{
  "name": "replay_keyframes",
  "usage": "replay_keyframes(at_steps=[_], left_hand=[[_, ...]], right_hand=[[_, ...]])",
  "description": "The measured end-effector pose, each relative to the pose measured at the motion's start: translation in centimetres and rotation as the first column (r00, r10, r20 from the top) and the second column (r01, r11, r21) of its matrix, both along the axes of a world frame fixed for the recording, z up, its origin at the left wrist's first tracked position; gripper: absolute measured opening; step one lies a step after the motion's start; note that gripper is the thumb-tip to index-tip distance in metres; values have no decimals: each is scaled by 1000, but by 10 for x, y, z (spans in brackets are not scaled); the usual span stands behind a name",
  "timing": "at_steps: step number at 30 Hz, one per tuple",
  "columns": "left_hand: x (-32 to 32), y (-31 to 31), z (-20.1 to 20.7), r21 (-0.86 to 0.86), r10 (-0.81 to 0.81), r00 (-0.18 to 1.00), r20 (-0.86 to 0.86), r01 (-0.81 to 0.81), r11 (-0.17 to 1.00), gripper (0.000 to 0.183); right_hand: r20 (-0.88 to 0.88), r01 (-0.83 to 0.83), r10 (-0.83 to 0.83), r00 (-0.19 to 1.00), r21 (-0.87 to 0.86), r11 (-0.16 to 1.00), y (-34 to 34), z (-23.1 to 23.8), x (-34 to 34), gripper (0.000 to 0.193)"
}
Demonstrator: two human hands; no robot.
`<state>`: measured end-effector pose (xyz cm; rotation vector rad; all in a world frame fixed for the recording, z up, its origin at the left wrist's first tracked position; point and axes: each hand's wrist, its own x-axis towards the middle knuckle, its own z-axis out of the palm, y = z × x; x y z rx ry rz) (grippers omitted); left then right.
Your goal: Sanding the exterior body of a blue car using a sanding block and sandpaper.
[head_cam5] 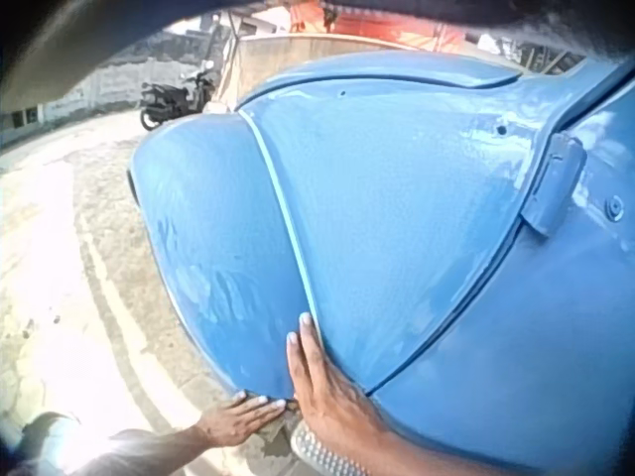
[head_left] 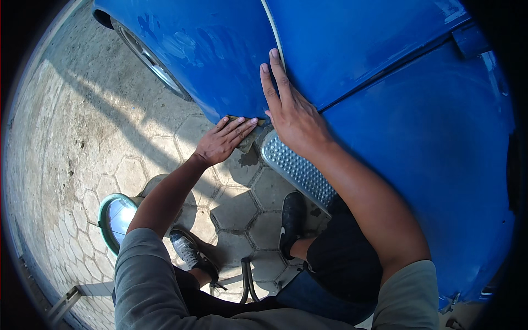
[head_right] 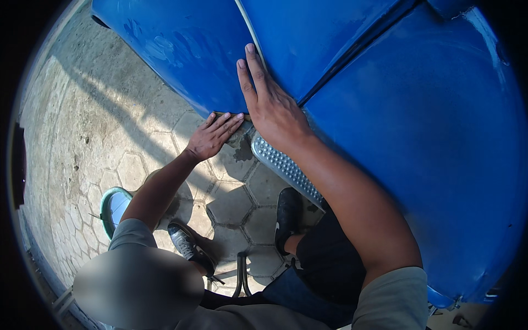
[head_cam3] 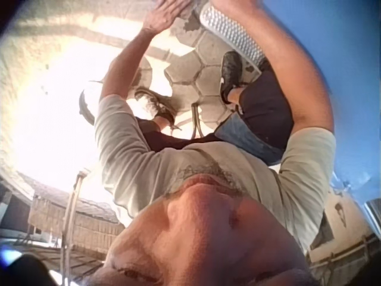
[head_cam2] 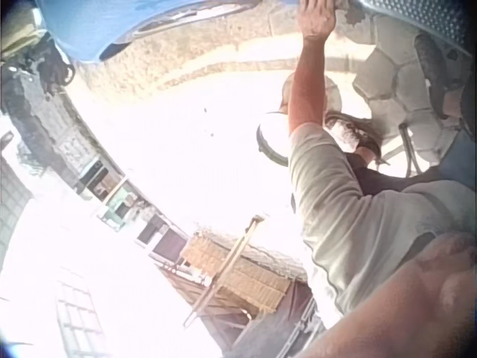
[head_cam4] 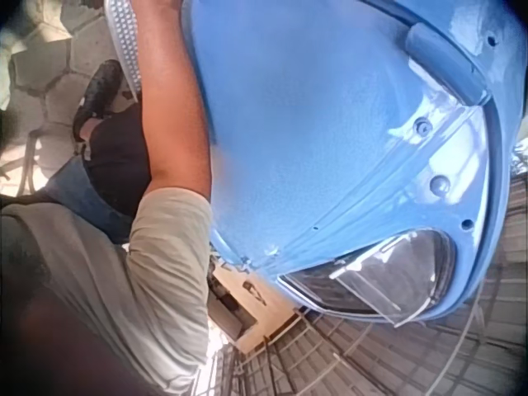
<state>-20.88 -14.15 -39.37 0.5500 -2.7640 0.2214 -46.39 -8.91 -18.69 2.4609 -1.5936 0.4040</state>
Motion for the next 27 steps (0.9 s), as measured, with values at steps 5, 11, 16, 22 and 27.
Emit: replay_keyframes(at_steps=[5, 11, 16, 22, 27], left_hand=[[-12, 11, 67, 194, 273, 898, -345, -216, 957, 73], [-24, 37, 54, 636, 635, 47, -771, 10, 772, 36], [-56, 99, 19, 873, 856, -426, -294, 244, 421, 42], [-118, 91, 99, 617, 950, -310, 26, 753, 229, 29], [-138, 30, 141, 549, 854, -482, 196, 776, 312, 33]], right_hand=[[36, 6, -7, 999, 29, 1000, 2, -3, -3, 87], [96, -20, 17, 995, 29, 999, 2, -3, 1, 92], [16, 1, -1, 1000, 7, 1000, 0, -1, 5, 85], [60, -27, 26, 998, 17, 999, 3, 1, -3, 84], [137, -53, 44, 990, 63, 997, 5, 3, 0, 83]])
